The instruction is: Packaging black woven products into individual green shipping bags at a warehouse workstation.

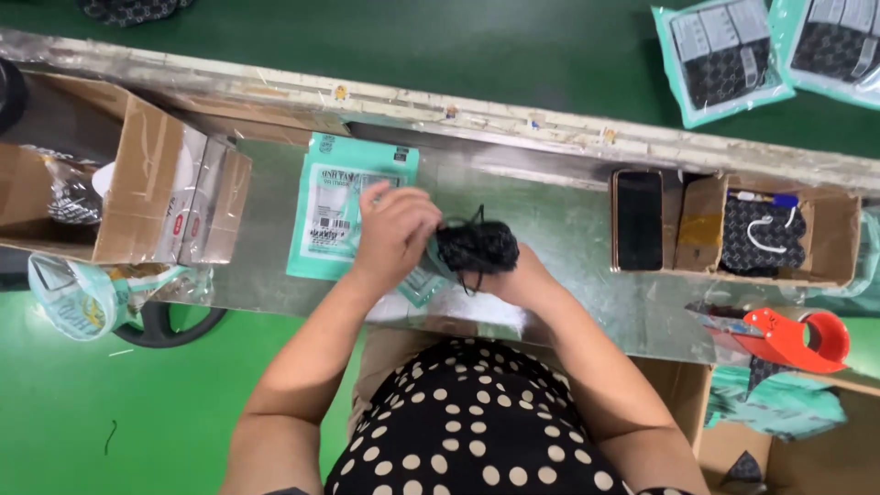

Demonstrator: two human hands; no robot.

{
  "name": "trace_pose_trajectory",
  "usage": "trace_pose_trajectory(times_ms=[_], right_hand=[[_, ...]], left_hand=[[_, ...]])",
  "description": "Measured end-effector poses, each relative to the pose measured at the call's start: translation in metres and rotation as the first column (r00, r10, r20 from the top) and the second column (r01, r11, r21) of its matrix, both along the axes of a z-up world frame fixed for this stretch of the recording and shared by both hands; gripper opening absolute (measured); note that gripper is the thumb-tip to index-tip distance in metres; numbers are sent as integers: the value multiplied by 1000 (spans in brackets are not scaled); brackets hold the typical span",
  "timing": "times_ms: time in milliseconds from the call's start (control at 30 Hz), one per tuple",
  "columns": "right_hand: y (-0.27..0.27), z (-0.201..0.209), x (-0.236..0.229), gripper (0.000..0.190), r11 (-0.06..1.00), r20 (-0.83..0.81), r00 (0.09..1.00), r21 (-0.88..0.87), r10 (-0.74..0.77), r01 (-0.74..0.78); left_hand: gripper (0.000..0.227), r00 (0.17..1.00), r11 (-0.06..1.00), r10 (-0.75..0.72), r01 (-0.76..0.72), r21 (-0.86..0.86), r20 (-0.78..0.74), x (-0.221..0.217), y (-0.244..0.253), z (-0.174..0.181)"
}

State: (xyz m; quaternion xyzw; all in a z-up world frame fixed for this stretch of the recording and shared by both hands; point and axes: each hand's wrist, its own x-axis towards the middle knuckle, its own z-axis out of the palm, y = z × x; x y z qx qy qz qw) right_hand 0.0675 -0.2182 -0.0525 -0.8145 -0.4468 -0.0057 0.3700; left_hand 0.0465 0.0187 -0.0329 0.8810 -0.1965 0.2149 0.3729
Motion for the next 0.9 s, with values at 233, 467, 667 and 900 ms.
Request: trace_pose_trajectory(times_ms=[233, 467, 667, 900], right_hand=[[-5, -30, -10, 18, 971, -489, 840, -153, -235, 182], [5, -10, -15, 22, 976, -583, 798, -215, -153, 31], [-17, -4, -10, 21, 949, -390, 871, -30, -300, 314], [-8, -18, -11, 14, 945, -623, 747, 34, -234, 324]], left_hand=[[5, 994, 993, 108, -107, 59, -21, -4, -21, 13], [7, 991, 962, 113, -91, 259, -71, 5, -28, 6], [17, 961, 998, 24, -41, -53, -277, -7, -8, 19], [14, 975, 988, -155, 152, -27, -162, -18, -24, 22]])
